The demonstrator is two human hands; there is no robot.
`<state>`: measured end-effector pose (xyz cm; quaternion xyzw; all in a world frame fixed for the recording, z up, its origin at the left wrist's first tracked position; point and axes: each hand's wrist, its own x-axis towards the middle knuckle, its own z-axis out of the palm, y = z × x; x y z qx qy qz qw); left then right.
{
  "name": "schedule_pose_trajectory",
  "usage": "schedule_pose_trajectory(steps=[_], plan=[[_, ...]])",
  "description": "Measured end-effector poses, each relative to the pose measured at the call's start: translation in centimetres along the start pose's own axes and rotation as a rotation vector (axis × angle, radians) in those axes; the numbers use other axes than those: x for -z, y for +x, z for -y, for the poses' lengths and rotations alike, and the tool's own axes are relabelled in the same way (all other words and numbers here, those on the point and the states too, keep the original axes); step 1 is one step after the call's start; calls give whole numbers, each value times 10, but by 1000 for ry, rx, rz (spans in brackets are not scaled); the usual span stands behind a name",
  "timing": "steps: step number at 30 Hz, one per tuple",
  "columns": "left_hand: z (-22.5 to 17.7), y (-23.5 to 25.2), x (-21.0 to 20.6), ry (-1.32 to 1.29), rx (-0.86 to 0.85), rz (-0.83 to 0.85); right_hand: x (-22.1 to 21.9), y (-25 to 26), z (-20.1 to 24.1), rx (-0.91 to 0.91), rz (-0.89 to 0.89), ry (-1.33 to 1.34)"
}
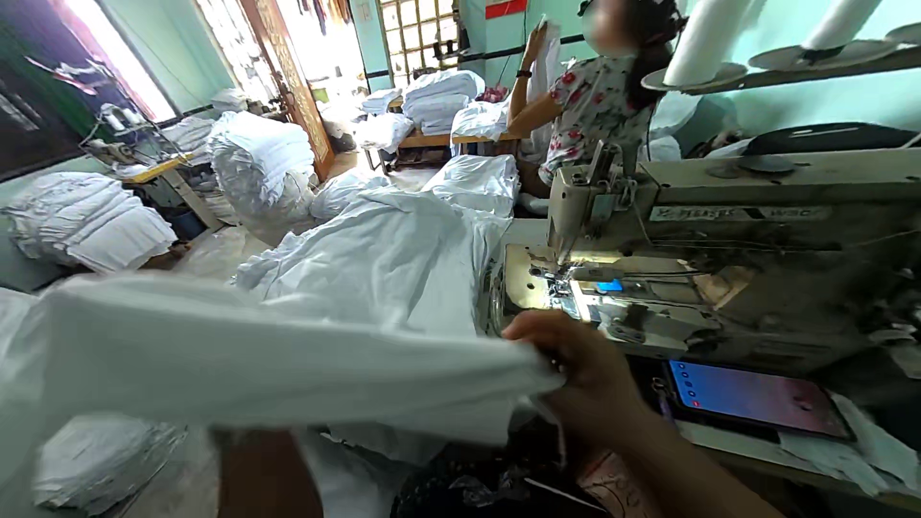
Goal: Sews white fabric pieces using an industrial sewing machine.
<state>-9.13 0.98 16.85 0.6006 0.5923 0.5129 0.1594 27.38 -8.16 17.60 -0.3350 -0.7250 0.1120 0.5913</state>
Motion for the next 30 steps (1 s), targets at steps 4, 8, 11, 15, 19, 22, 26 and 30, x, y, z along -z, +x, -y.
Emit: schedule_pose_trajectory(steps=[4, 8, 11, 15, 19, 22, 26, 30], plan=[[-64, 119, -119, 81, -284, 68, 8, 9, -26, -501, -158, 304], [6, 145, -214, 52, -350, 396, -18, -60, -96, -1004, -190, 167], [46, 124, -236, 43, -285, 415, -17, -102, -121, -1143, -223, 24], [53, 94, -205, -37, -251, 326, 3, -112, -111, -1063, -245, -22], [21, 16, -190, -159, -447, 446, 1, -111, -106, -932, -120, -36], [-18, -64, -200, -299, -577, 831, -9, -99, -96, -793, -66, 4], [-40, -86, -232, -277, -623, 1123, 1, -98, -87, -698, -20, -85], [-35, -72, -251, -303, -700, 1093, 26, -118, -79, -711, -25, -246]])
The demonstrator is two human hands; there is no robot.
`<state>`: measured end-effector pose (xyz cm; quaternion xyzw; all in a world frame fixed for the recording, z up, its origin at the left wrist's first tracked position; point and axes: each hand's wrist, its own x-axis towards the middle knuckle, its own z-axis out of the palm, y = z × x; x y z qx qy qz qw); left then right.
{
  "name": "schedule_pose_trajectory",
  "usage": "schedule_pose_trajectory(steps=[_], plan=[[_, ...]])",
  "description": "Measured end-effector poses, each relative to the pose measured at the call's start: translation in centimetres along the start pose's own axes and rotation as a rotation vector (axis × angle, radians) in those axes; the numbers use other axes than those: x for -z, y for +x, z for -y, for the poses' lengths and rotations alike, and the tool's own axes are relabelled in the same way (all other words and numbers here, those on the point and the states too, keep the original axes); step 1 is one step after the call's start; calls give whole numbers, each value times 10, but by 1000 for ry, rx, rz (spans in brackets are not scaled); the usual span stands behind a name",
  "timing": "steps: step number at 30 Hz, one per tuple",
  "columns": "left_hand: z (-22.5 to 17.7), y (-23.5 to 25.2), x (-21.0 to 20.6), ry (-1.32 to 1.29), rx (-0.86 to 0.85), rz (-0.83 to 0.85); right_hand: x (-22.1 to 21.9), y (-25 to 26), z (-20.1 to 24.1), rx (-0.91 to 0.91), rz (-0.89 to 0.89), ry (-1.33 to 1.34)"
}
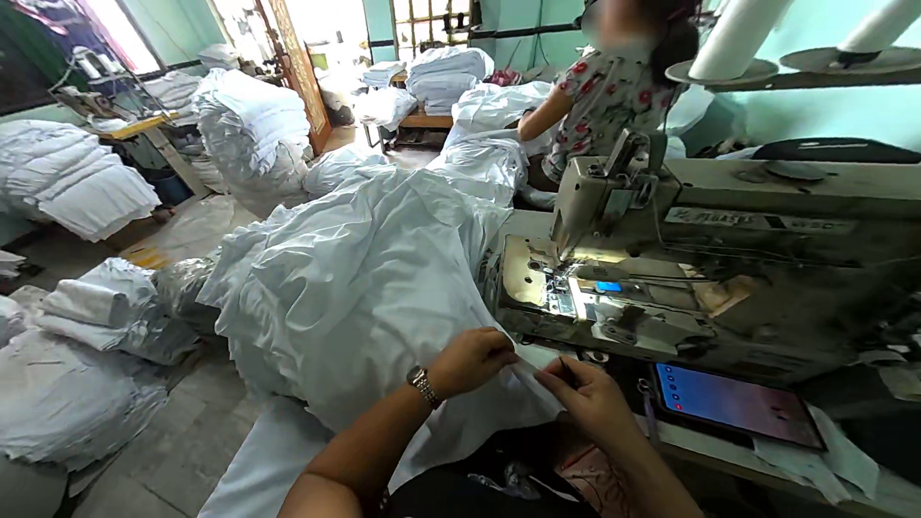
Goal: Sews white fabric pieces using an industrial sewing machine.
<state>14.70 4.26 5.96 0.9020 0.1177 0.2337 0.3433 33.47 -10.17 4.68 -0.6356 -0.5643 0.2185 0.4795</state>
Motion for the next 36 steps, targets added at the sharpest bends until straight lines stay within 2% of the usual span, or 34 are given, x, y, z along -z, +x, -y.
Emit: schedule_pose_trajectory(steps=[2, 6, 9, 11, 13, 16, 18, 21, 25, 29, 30, 32, 34, 36], plan=[[-1, 3, -5, 1, 1, -15, 7, -9, -7, -37, -26, 29], [-5, 7, -9, -27, -25, -162, 9, -20, -17, -148, -60, 247], [-9, 5, -13, -128, -22, -214, -14, -25, -17, -259, 4, 362], [-14, -2, -18, -218, 25, -291, -33, -26, -11, -235, 10, 409], [-27, -16, -20, -259, 96, -331, -33, -24, -1, -184, 3, 459], [-43, -39, -30, -103, 40, -408, -11, -17, 20, -165, -115, 627], [-50, -50, -40, -14, 43, -324, -5, -16, 26, -161, -166, 740], [-53, -52, -49, -6, 104, -183, -18, -23, 25, -178, -103, 723], [-54, -48, -50, -30, 132, -128, -27, -23, 29, -146, -94, 654], [-46, -45, -46, -164, 97, -50, -22, -18, 29, -114, -35, 530], [-44, -45, -41, -145, 82, -67, -18, -17, 28, -91, -26, 495], [-45, -50, -27, -8, 51, -213, -6, -18, 24, -24, -79, 377], [-48, -55, -6, 174, -4, -433, 5, -17, 17, 69, -232, 179], [-52, -54, 13, 220, -42, -522, 8, -15, 13, 135, -356, 129]])
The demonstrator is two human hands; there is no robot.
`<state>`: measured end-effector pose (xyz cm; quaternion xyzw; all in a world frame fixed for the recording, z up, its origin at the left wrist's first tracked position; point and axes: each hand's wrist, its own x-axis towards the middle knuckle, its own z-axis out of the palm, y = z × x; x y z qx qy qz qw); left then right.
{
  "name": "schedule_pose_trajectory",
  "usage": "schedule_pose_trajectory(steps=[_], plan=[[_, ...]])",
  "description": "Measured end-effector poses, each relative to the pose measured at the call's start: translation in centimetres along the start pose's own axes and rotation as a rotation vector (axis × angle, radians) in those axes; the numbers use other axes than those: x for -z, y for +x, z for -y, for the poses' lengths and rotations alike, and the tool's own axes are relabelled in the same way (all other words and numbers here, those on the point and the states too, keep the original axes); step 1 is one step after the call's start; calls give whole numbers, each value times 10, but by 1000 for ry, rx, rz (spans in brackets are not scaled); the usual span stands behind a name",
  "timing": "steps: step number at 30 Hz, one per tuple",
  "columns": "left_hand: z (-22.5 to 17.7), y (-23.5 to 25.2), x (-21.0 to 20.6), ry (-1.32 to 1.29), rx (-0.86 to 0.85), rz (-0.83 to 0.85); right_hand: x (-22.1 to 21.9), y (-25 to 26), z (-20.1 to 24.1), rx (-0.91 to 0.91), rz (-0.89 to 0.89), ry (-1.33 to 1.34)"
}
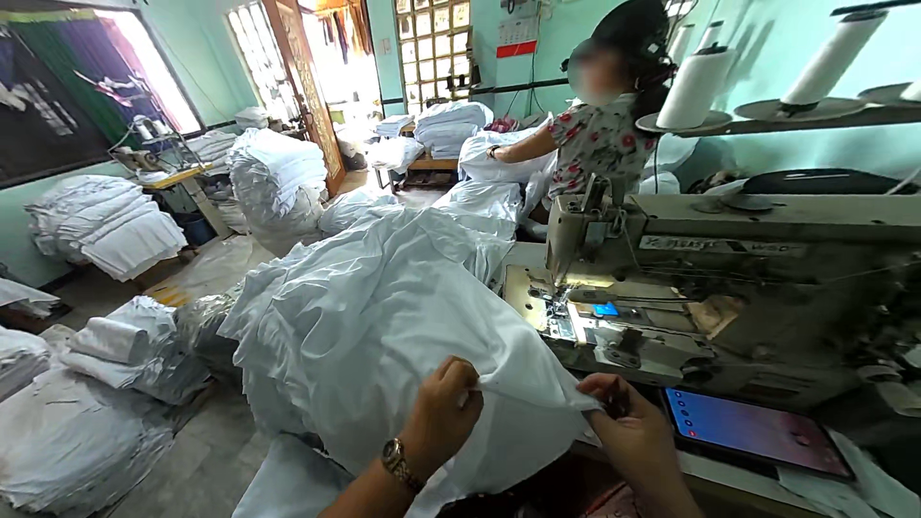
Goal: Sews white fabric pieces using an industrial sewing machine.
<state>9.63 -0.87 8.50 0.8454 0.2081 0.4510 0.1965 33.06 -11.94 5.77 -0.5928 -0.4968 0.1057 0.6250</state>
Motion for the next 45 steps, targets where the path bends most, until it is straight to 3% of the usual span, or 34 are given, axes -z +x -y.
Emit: schedule_pose_trajectory(steps=[2, 4, 6, 8, 10, 12, 16, 19, 22, 31, 36, 41, 45], plan=[[-5, 4, 10, -133, 122, 74, -5, -5, -2, 38, -7, -49], [-11, 14, 24, -425, 314, 123, -13, -11, -15, 81, 30, -182], [-16, 23, 41, -585, 388, 140, -16, -17, -30, 11, 63, -224], [-16, 32, 54, -535, 348, 195, -12, -16, -31, -206, 74, -44], [-9, 40, 60, -446, 301, 229, -2, -10, -19, -425, 102, 316], [-2, 45, 68, -399, 268, 256, 6, -2, -10, -500, 160, 579], [3, 47, 75, -148, 179, 265, 9, 14, -8, -299, 185, 505], [3, 40, 70, 133, 134, 185, 10, 19, -10, -15, 290, 236], [4, 34, 70, 230, 92, 118, 4, 16, -13, 158, 232, -51], [-2, 25, 78, 279, 77, 123, 5, 11, -12, 269, 264, -199], [4, 48, 68, 225, 128, 202, 1, 14, -18, 285, 311, -189], [12, 103, 12, 10, 172, 220, -5, 7, -12, 79, 385, 47], [24, 159, -48, 206, 212, 532, 2, 5, -26, -347, 466, 381]])
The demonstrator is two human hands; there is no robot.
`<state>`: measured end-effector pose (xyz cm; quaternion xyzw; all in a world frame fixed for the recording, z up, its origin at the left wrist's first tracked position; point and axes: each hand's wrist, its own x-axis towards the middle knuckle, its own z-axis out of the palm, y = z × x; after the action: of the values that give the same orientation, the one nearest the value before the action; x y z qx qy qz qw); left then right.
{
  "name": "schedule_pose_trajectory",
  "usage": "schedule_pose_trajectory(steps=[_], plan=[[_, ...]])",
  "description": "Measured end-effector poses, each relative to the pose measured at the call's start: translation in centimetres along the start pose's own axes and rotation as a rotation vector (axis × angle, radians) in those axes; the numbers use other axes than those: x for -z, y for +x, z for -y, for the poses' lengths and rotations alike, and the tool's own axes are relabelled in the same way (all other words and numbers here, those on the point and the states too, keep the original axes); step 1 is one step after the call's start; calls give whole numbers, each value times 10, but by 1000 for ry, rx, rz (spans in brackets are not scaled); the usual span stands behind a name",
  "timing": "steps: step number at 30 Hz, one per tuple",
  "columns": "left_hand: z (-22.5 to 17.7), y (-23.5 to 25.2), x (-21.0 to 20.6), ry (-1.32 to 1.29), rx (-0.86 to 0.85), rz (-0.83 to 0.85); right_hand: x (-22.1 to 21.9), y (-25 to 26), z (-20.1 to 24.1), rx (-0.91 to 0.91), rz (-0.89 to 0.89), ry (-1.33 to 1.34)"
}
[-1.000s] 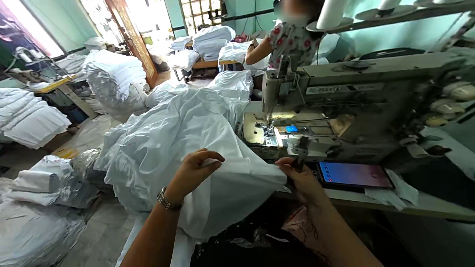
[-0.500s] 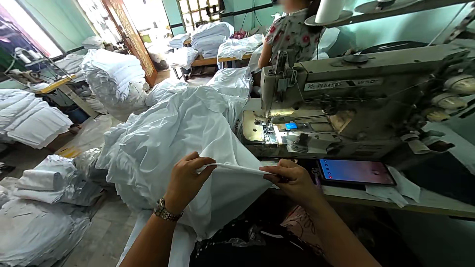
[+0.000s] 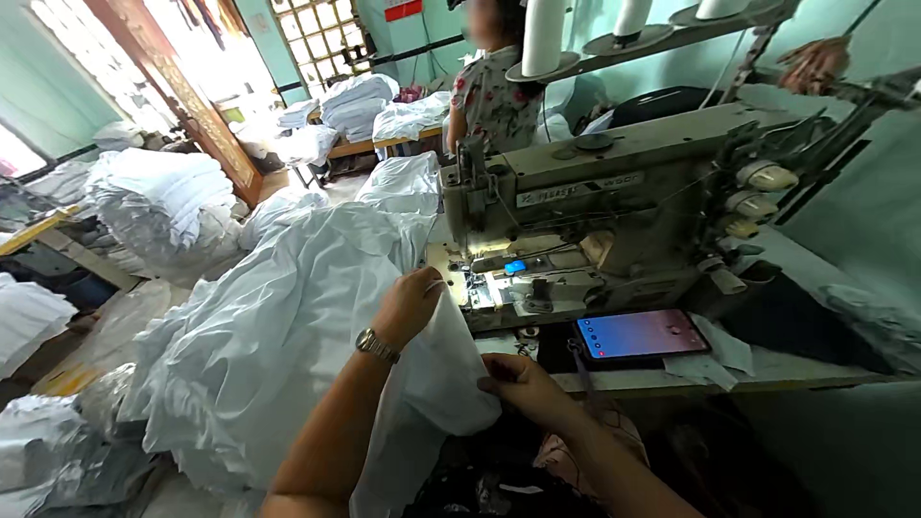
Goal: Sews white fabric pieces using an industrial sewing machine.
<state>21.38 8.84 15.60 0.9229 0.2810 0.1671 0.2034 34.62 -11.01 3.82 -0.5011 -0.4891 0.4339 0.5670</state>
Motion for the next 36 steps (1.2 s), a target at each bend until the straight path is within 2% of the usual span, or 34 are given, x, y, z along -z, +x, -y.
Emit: schedule_pose_trajectory(steps=[2, 5, 7, 10, 17, 23, 28, 32, 34, 36], plan=[[0, 37, -21, 126, 36, 142, 8, 4, -7, -127, -118, 99], [-11, 75, -39, 196, 49, 159, 18, 18, -4, -164, -290, 189], [-9, 92, -44, 155, 50, 134, 20, 27, 0, -152, -341, 193], [3, 102, -50, 92, 24, 76, 20, 30, -1, -137, -329, 183], [5, 102, -48, 59, 9, 51, 14, 31, -13, -94, -364, 177], [14, 121, -50, 56, -66, -59, 14, 26, -40, -35, -396, 111], [20, 135, -42, 80, -4, -111, 11, 26, -43, 11, -379, 81], [28, 118, -30, 10, -11, -116, 11, 25, -40, -2, -360, 50], [35, 84, -16, 9, -101, -103, 11, 26, -41, 3, -355, 55], [38, 37, 1, -3, -236, 6, 10, 26, -41, -2, -352, 46]])
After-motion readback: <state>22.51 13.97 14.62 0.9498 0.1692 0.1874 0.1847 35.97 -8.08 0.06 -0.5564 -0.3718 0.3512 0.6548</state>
